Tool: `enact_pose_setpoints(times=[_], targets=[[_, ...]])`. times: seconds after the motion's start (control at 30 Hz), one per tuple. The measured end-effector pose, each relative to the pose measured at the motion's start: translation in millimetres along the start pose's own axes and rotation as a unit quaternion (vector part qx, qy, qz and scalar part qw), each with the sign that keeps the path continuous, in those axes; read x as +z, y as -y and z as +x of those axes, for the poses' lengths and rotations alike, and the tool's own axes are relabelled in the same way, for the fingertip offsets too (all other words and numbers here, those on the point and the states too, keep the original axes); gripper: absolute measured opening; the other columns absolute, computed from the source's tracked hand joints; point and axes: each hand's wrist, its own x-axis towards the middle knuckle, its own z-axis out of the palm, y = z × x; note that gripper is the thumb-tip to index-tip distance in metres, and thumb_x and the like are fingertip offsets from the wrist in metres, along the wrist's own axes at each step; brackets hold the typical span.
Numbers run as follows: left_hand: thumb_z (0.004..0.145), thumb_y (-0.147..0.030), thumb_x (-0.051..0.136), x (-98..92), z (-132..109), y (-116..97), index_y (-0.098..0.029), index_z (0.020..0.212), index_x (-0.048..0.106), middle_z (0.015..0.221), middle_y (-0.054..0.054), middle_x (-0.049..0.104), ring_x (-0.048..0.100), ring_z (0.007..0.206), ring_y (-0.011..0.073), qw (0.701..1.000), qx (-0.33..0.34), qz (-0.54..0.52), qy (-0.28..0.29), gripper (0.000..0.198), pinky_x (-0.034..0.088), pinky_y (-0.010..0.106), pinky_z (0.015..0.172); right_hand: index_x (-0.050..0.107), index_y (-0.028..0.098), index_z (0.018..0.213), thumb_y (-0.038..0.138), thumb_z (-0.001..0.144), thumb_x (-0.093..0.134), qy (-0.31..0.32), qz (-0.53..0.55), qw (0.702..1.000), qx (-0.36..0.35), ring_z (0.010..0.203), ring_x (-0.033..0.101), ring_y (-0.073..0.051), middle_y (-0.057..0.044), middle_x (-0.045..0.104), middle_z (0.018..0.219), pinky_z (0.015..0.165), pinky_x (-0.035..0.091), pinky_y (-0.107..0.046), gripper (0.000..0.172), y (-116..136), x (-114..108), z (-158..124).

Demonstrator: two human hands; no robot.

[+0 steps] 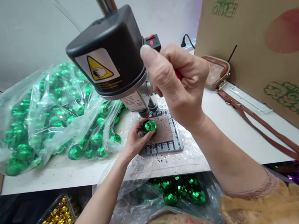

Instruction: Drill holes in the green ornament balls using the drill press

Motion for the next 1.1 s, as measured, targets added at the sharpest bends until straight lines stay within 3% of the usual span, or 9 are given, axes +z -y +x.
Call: enact_pose_setpoints(times=[0.23, 0.4, 0.57, 0.8, 1.0, 1.1], targets=[[0.079, -0.034, 0.085, 15.1, -4, -1, -0.022, 0.121, 0.067, 0.113, 0.008, 0.073, 0.068, 0.104, 0.0268, 0.999, 0.012, 0.032, -0.037, 0.047, 0.056, 0.042, 0.092, 0.033, 0.022, 0.055, 0.042, 0.092, 0.068, 0.009, -0.063, 0.997, 0.036, 0.042, 0.033, -0.009, 0.004, 0.035, 0.047, 0.042, 0.027, -0.033, 0.055, 5, 0, 1], [0.082, -0.035, 0.085, 17.2, -1, -2, -0.023, 0.121, 0.067, 0.116, 0.008, 0.072, 0.067, 0.109, 0.0282, 0.998, 0.029, 0.050, -0.034, 0.045, 0.055, 0.045, 0.096, 0.037, 0.021, 0.055, 0.029, 0.092, 0.068, 0.013, -0.022, 0.999, 0.021, 0.041, 0.033, -0.008, 0.005, 0.034, 0.047, 0.043, 0.026, -0.031, 0.049, 3, 0, 1], [0.081, -0.035, 0.086, 27.9, 3, 1, -0.023, 0.123, 0.066, 0.120, 0.010, 0.071, 0.065, 0.117, 0.0318, 0.996, 0.050, 0.064, -0.043, 0.048, 0.053, 0.050, 0.102, 0.032, 0.021, 0.054, 0.033, 0.093, 0.068, 0.009, -0.043, 0.999, 0.029, 0.041, 0.031, -0.008, 0.005, 0.035, 0.047, 0.043, 0.025, -0.032, 0.053, 4, 0, 2], [0.079, -0.031, 0.087, 36.6, -6, 0, -0.023, 0.121, 0.061, 0.116, 0.007, 0.071, 0.068, 0.108, 0.0267, 0.997, -0.010, 0.000, -0.079, 0.050, 0.054, 0.043, 0.095, 0.034, 0.022, 0.055, 0.036, 0.093, 0.068, 0.016, -0.068, 0.997, 0.024, 0.043, 0.033, -0.009, 0.005, 0.031, 0.048, 0.044, 0.026, -0.033, 0.052, 4, -3, -3], [0.079, -0.029, 0.086, 34.5, -6, -2, -0.022, 0.120, 0.061, 0.115, 0.007, 0.070, 0.067, 0.107, 0.0262, 0.997, -0.011, -0.007, -0.076, 0.048, 0.053, 0.041, 0.094, 0.025, 0.019, 0.054, 0.032, 0.095, 0.063, -0.021, -0.047, 0.995, -0.084, 0.040, 0.028, -0.006, 0.005, 0.024, 0.046, 0.048, 0.020, -0.033, 0.058, -15, -7, -22], [0.080, -0.029, 0.086, 34.4, -7, -2, -0.022, 0.119, 0.060, 0.115, 0.007, 0.070, 0.068, 0.107, 0.0260, 0.997, -0.007, -0.002, -0.077, 0.047, 0.054, 0.040, 0.093, 0.025, 0.019, 0.054, 0.032, 0.096, 0.061, -0.014, -0.056, 0.994, -0.092, 0.040, 0.027, -0.005, 0.005, 0.025, 0.046, 0.047, 0.020, -0.031, 0.057, -18, -11, -28]])
